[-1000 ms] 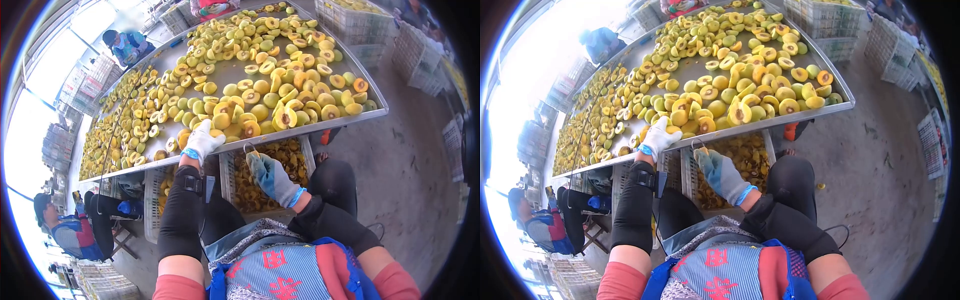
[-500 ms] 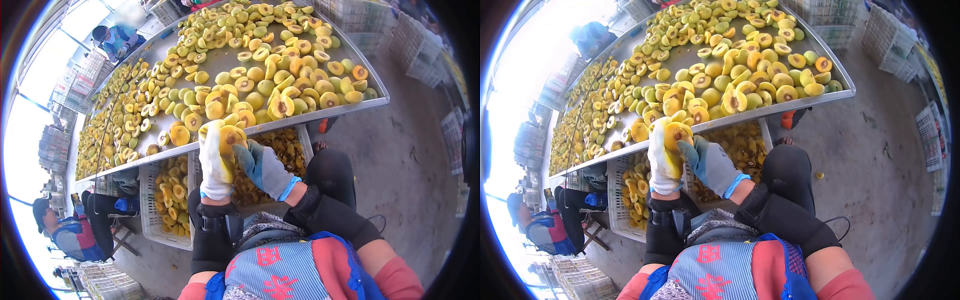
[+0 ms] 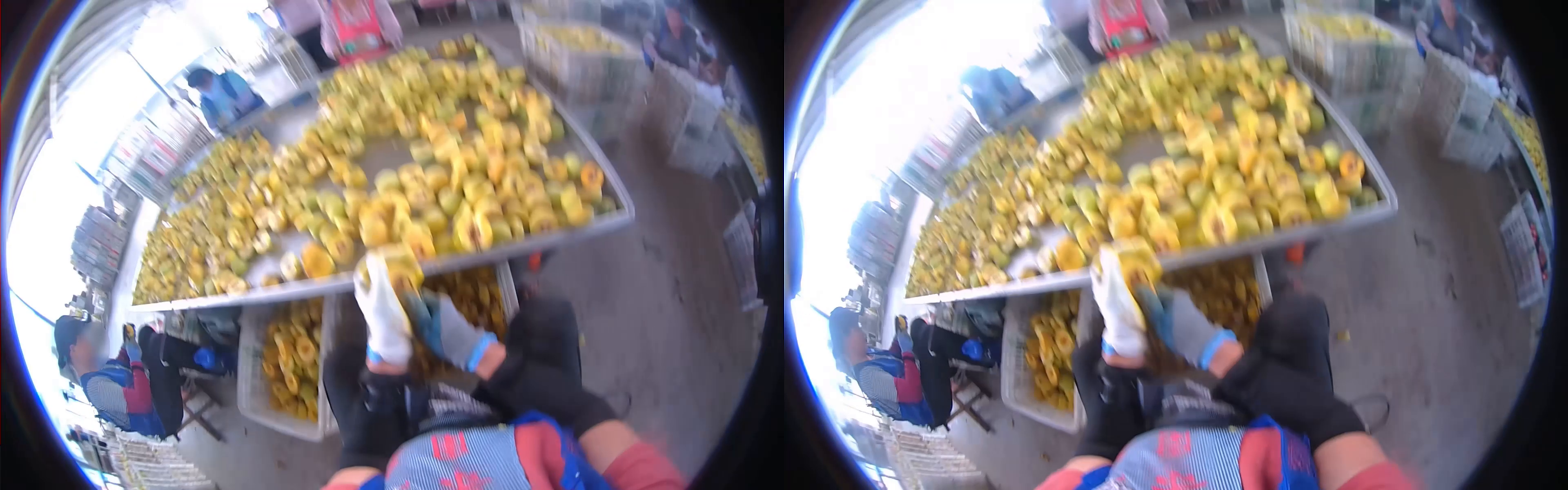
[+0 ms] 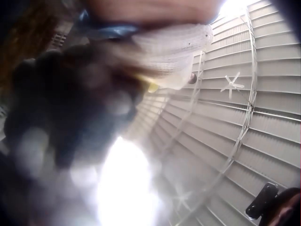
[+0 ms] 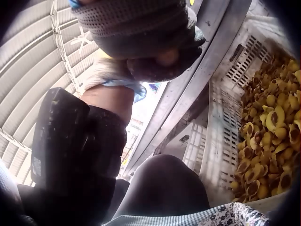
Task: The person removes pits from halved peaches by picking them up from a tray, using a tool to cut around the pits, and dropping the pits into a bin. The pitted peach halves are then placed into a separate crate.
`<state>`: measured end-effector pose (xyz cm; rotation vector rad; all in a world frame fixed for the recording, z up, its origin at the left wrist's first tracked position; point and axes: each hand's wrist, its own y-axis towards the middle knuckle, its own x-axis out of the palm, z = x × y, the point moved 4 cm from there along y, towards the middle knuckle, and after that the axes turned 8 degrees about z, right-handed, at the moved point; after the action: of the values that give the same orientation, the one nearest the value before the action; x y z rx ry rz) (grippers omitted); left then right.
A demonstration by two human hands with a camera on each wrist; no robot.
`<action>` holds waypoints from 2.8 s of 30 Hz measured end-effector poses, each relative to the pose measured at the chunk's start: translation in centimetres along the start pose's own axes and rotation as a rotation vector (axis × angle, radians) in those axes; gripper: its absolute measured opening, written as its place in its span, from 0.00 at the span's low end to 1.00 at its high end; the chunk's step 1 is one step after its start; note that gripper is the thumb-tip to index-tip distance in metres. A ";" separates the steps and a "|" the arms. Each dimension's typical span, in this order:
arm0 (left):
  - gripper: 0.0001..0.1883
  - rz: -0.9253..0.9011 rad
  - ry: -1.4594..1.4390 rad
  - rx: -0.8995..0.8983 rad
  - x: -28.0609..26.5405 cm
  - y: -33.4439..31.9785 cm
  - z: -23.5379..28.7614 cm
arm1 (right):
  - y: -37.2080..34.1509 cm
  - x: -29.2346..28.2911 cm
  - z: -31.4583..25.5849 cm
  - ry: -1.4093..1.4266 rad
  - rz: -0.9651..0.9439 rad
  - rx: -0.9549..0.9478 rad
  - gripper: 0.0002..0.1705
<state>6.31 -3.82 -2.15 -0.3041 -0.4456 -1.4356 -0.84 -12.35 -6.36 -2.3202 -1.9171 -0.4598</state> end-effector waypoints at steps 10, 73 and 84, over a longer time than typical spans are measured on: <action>0.16 0.101 0.217 0.005 1.4 -2.0 1.8 | 0.7 0.3 2.0 -0.358 -0.036 -0.266 0.17; 0.21 -0.164 -0.017 -0.291 2.4 0.8 3.2 | 1.6 1.0 -2.6 -0.220 0.105 -0.091 0.25; 0.20 -0.066 -0.045 -0.205 1.3 0.0 2.3 | 1.0 0.6 -3.4 -0.125 0.024 0.128 0.24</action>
<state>6.19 -3.89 0.50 -0.4913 -0.3479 -1.5443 -0.34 -12.86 -2.86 -2.3376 -1.9074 -0.1872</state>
